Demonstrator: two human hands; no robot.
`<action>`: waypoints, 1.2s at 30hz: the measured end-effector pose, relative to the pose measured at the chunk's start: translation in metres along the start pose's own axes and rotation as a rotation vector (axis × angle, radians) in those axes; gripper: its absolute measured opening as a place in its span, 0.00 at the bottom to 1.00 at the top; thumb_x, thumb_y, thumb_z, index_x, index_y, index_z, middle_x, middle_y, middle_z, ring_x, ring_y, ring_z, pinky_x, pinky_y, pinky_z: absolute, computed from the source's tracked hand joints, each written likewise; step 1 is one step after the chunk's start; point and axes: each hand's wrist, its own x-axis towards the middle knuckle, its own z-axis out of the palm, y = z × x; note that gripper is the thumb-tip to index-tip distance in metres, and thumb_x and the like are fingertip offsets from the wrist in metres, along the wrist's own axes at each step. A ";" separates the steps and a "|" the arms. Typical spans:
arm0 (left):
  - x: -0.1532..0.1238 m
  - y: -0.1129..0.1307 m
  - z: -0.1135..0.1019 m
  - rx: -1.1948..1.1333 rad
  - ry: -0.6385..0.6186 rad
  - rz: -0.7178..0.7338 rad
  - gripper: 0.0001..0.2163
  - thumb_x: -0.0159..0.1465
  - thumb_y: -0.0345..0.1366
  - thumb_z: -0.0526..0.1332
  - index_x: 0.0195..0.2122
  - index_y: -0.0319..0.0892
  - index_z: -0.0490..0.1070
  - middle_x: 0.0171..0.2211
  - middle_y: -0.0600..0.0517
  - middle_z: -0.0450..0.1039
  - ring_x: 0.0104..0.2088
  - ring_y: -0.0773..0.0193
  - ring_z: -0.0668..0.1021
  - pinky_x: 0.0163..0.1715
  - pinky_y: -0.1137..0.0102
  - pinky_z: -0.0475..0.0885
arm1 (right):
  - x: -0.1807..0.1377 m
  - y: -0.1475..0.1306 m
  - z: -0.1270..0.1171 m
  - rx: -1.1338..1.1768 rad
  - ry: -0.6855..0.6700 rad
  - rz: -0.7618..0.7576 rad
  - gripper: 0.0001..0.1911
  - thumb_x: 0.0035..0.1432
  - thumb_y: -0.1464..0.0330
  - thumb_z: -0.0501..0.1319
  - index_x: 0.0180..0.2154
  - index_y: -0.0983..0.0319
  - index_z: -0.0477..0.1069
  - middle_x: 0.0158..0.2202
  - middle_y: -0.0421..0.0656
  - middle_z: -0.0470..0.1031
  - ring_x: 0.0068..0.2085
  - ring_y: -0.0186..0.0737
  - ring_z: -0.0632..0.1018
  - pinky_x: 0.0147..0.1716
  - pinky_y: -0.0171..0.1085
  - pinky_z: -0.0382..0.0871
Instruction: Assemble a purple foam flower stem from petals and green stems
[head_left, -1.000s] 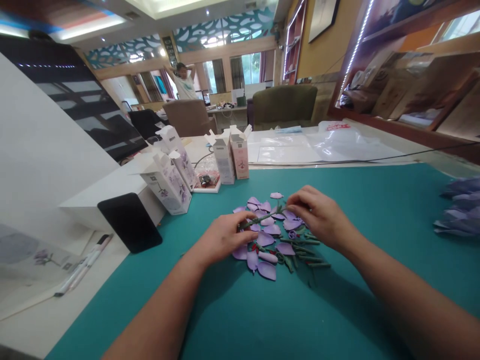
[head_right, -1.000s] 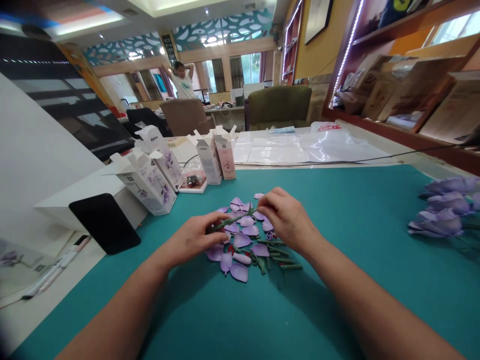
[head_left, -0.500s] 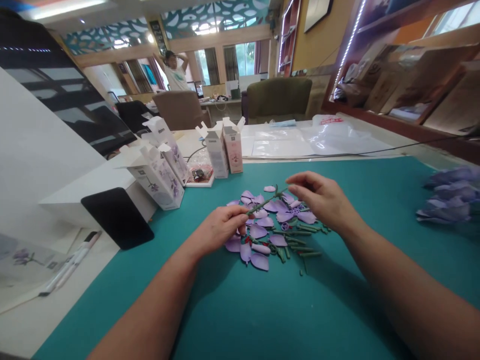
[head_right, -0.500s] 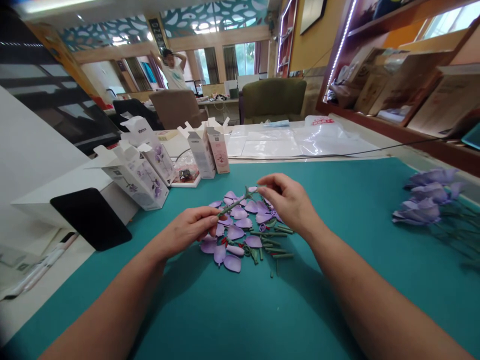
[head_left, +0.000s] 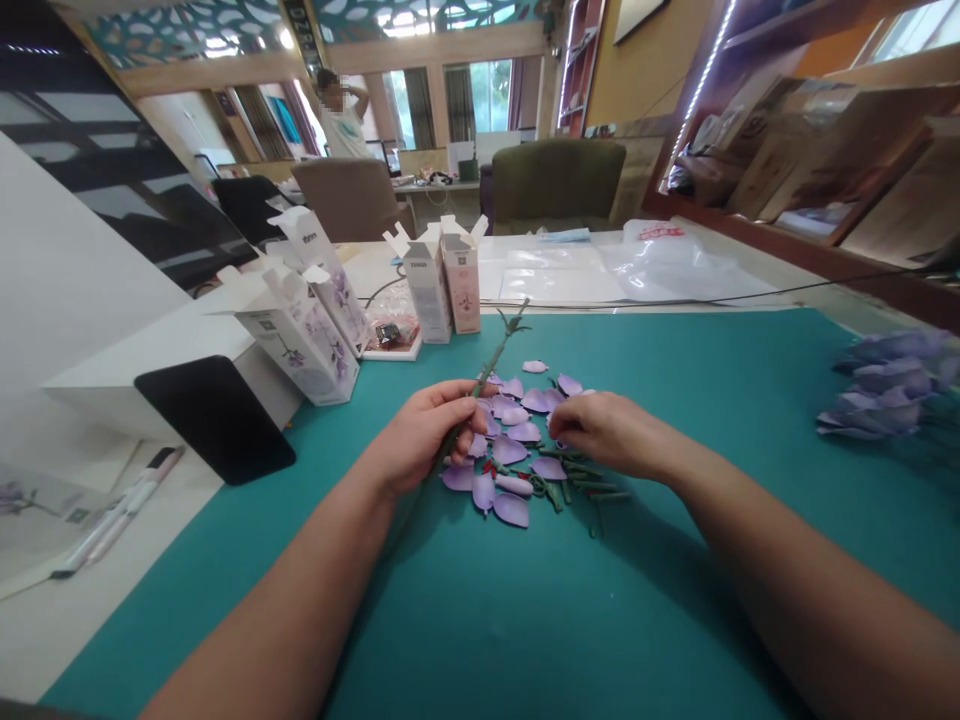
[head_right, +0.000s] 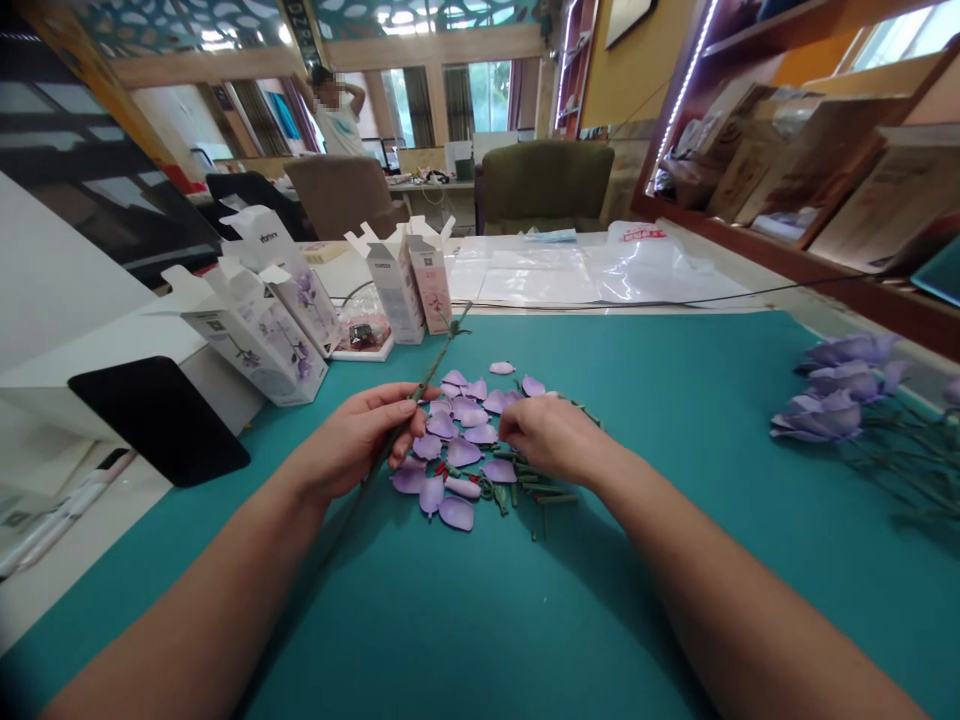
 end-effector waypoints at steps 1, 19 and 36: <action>0.000 -0.001 0.000 -0.003 0.004 -0.001 0.16 0.56 0.35 0.61 0.46 0.36 0.70 0.23 0.55 0.68 0.16 0.76 0.65 0.14 0.79 0.60 | 0.001 0.000 0.002 -0.022 -0.005 -0.007 0.12 0.52 0.75 0.56 0.31 0.57 0.77 0.31 0.42 0.78 0.32 0.38 0.75 0.28 0.34 0.61; 0.003 -0.005 -0.003 -0.028 0.018 0.019 0.15 0.57 0.34 0.61 0.45 0.37 0.71 0.23 0.55 0.69 0.16 0.76 0.65 0.14 0.78 0.60 | 0.011 0.005 0.031 -0.156 0.097 -0.047 0.09 0.57 0.74 0.56 0.32 0.60 0.75 0.33 0.45 0.74 0.32 0.39 0.73 0.28 0.34 0.59; 0.003 -0.005 -0.002 -0.042 0.009 0.015 0.13 0.58 0.33 0.60 0.44 0.36 0.71 0.23 0.55 0.68 0.16 0.76 0.65 0.13 0.79 0.59 | 0.010 -0.012 0.033 -0.079 0.075 -0.213 0.11 0.60 0.72 0.54 0.34 0.63 0.76 0.33 0.45 0.73 0.35 0.38 0.71 0.34 0.35 0.60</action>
